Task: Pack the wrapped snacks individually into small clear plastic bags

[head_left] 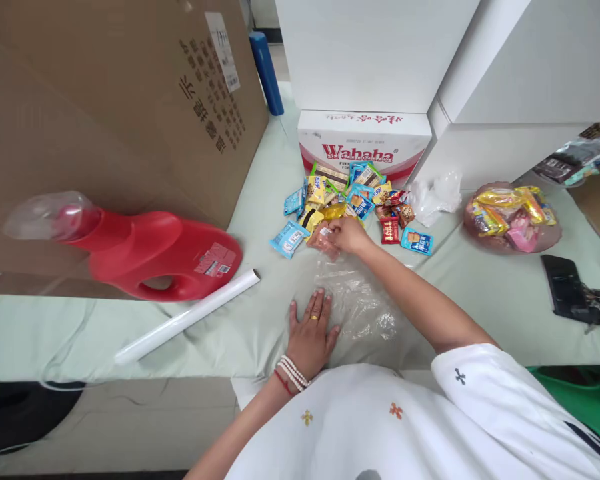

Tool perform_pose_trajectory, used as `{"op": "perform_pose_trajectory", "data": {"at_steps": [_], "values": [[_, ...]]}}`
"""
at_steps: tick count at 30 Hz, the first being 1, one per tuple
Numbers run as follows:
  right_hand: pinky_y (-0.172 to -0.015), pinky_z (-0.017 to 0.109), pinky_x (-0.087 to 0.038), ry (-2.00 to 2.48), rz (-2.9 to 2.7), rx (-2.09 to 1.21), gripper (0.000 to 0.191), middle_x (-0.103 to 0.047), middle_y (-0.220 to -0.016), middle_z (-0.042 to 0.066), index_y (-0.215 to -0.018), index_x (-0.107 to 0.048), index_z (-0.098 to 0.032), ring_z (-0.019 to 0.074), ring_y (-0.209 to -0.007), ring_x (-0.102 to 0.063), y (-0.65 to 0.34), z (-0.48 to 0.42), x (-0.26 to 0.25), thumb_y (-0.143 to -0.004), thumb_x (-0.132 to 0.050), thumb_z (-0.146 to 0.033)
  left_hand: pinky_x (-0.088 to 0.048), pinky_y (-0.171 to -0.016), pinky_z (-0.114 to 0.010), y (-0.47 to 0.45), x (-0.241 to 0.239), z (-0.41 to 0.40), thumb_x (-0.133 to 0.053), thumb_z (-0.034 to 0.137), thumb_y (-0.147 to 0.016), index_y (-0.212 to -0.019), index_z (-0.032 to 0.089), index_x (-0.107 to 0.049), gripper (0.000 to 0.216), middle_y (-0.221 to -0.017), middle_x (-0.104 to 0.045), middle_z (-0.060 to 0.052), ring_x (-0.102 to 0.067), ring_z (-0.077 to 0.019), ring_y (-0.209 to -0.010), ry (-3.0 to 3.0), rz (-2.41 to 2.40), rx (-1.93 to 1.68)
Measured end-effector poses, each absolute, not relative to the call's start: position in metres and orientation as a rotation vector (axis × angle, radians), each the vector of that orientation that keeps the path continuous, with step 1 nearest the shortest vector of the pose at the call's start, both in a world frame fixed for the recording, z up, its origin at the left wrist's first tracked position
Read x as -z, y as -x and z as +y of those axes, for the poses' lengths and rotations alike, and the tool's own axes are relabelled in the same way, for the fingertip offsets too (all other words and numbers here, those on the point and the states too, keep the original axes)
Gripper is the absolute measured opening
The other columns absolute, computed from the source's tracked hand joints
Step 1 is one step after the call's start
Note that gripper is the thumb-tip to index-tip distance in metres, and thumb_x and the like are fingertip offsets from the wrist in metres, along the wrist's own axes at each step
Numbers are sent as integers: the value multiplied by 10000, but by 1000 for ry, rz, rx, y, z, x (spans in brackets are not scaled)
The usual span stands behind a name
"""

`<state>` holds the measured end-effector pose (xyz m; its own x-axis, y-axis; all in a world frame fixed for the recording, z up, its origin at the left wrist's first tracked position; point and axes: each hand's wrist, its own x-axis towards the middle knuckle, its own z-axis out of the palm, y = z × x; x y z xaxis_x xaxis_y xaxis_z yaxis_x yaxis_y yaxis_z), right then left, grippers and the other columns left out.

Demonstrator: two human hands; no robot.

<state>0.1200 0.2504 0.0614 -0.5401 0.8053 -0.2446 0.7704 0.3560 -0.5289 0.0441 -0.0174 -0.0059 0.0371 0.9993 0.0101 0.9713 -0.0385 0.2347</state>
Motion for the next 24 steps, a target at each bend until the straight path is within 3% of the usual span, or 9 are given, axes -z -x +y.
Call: {"op": "perform_pose_trajectory", "data": {"at_steps": [5,10,15,18,21,24], "values": [[-951,348,-464,1060,-2215,-812,200,-706,-1126,89,-1031,-747,-198,228,-1061,-621,-195,259,-105,-906,-651,-320,-95,-1257,-656,-41,3,-14,-423,395,-1034,-1561,143,-439,585,-1639,-395,-175,-418,-330,-1501,-2117,2056,-314],[-746,284,-459,991,-2307,-1076,287,-710,-889,32,-1024,-716,-194,175,-786,-610,-258,231,-142,-994,-553,-428,-160,-1245,-632,-39,1,-4,-428,372,-1035,-1515,142,-505,538,-1626,-424,-172,-422,-330,-1497,-2073,2117,-345],[-701,249,-415,1105,-2715,-1152,213,-723,-888,43,-998,-730,-192,174,-802,-639,-239,177,-101,-988,-540,-289,-176,-1242,-630,-38,5,-2,-461,343,-1022,-1535,162,-481,544,-1624,-428,-183,-423,-338,-1494,-2093,2106,-355],[-740,271,-447,1311,-2834,-928,236,-709,-1092,89,-1152,-710,-207,212,-911,-677,-223,155,-71,-973,-562,-247,-255,-1224,-604,-31,6,-8,-491,334,-1008,-1538,144,-468,564,-1637,-397,-210,-406,-346,-1504,-2138,2078,-417],[-836,324,-504,1321,-2666,-817,406,-598,-1355,152,-1389,-572,-203,250,-1061,-667,-242,143,-65,-995,-566,-297,-279,-1230,-586,-17,1,-19,-522,283,-978,-1536,180,-475,569,-1646,-391,-189,-334,-339,-1547,-2233,1959,-513],[-912,381,-526,1041,-2583,-897,390,-645,-1245,144,-1363,-576,-208,257,-1081,-639,-290,125,-71,-1023,-550,-397,-189,-1269,-615,2,-12,-29,-509,177,-907,-1568,285,-428,675,-1600,-489,-105,-333,-303,-1553,-2368,1586,-510]]}}
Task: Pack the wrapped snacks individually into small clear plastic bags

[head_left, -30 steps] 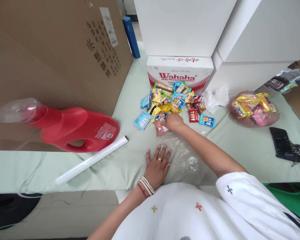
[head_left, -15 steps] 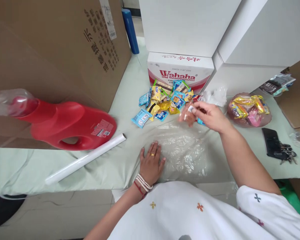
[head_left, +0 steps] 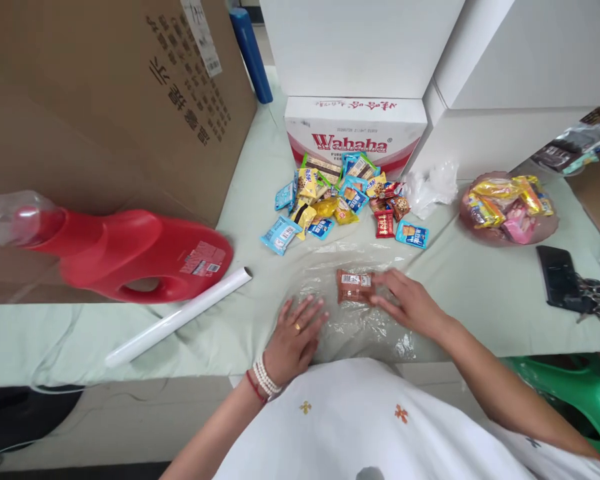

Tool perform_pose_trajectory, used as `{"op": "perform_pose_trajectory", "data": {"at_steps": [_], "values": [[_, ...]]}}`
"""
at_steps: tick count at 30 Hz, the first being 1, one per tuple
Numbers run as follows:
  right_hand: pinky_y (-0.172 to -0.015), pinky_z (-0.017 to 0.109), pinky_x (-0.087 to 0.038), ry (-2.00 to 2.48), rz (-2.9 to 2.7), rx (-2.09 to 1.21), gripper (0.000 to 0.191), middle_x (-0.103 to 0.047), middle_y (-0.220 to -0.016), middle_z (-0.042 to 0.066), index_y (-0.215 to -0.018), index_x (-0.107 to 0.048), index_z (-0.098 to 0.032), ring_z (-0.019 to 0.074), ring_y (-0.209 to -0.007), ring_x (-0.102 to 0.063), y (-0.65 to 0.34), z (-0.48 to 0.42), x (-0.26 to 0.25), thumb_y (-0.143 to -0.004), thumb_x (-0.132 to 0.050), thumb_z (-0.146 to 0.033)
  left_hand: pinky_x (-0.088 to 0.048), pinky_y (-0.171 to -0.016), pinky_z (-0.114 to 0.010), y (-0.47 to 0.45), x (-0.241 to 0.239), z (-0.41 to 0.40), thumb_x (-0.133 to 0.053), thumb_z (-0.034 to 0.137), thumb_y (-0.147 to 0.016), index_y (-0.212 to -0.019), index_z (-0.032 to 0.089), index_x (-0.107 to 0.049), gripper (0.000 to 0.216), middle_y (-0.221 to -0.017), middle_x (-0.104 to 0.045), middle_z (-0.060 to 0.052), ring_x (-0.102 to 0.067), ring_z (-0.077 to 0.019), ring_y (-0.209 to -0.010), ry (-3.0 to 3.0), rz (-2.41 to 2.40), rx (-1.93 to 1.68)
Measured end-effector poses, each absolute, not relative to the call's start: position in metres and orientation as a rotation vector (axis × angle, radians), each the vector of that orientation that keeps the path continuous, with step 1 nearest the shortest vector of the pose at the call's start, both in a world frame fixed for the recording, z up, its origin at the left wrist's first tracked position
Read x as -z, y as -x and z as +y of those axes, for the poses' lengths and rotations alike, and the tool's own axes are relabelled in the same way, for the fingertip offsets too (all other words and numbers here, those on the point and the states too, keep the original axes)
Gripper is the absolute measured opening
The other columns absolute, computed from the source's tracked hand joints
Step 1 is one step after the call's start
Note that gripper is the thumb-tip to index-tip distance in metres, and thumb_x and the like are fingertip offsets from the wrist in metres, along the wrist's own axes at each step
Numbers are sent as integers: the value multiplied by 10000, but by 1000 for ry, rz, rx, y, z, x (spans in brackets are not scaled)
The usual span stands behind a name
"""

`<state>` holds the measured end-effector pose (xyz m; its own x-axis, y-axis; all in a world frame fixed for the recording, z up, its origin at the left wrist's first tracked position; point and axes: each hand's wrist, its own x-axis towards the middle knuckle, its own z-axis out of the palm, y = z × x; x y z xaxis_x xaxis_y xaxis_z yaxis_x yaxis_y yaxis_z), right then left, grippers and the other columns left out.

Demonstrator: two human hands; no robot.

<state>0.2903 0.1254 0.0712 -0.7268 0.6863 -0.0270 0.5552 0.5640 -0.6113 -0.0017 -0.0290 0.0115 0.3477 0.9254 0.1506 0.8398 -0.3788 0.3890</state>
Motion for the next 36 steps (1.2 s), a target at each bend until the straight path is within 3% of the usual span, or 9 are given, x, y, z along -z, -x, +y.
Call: {"op": "perform_pose_trajectory", "data": {"at_steps": [4,8,10,14,18,26,31,34,36], "values": [[-1042,493,-502,762,-2767,-1003,536,-627,-1362,145,-1391,-599,-255,313,-1233,-574,-350,82,-61,-903,-739,-427,-228,-1269,-602,23,-21,-35,-538,205,-793,-1580,253,-417,797,-1598,-489,-117,-399,-309,-1520,-2322,1258,-391],[-1070,530,-494,852,-2695,-992,243,-622,-1406,122,-1196,-725,-271,310,-1336,-522,-370,49,-35,-975,-626,-253,-327,-1238,-521,29,-15,-24,-545,214,-908,-1208,288,-719,355,-1450,-646,-93,-538,-257,-1416,-2240,1294,-419],[-1035,499,-518,847,-2583,-1080,208,-676,-1302,118,-1067,-746,-253,279,-1256,-575,-370,50,-32,-1016,-545,-234,-407,-1182,-466,29,-14,-14,-510,214,-977,-1034,264,-737,239,-1267,-750,-87,-632,-224,-1297,-2138,1318,-529],[-863,404,-556,879,-2417,-1276,255,-722,-951,85,-1013,-703,-244,222,-936,-650,-366,80,-49,-1062,-461,-308,-559,-918,-340,29,-25,15,-476,320,-1026,-990,223,-696,243,-1022,-778,-81,-722,-201,-991,-1848,1406,-662],[-778,337,-528,1087,-2345,-1186,312,-695,-852,61,-953,-685,-227,204,-831,-646,-361,129,-62,-1056,-453,-408,-538,-739,-292,27,-29,61,-477,427,-1010,-904,209,-673,311,-809,-724,-33,-674,-178,-745,-1788,1560,-682],[-934,369,-467,1408,-2690,-539,277,-716,-1092,142,-1143,-714,-162,278,-1052,-624,-318,213,-64,-983,-506,-251,-444,-1031,-504,17,-14,123,-509,333,-926,-1007,174,-695,258,-1042,-672,-137,-595,-305,-1073,-1787,2081,-924],[-1047,365,-409,1235,-2770,-600,432,-653,-1314,160,-1414,-582,-146,292,-1254,-529,-257,224,-58,-1000,-542,-264,-399,-1022,-524,3,-47,82,-467,287,-979,-1108,171,-704,294,-1071,-619,-155,-549,-318,-1099,-1781,2560,-1237],[-1069,392,-384,1352,-2778,-643,644,-616,-1371,220,-1517,-467,-85,330,-1306,-490,-227,227,-43,-938,-663,-288,-376,-1005,-510,-25,-59,59,-512,279,-962,-1164,271,-735,302,-1037,-643,-119,-566,-296,-1053,-2241,2181,-882],[-1020,379,-401,1415,-2767,-703,582,-678,-1248,225,-1428,-561,-64,341,-1255,-523,-216,231,-37,-897,-704,-253,-374,-970,-493,-44,-56,56,-519,294,-967,-1242,350,-720,345,-1083,-677,-106,-570,-287,-1043,-2392,1858,-554]]}}
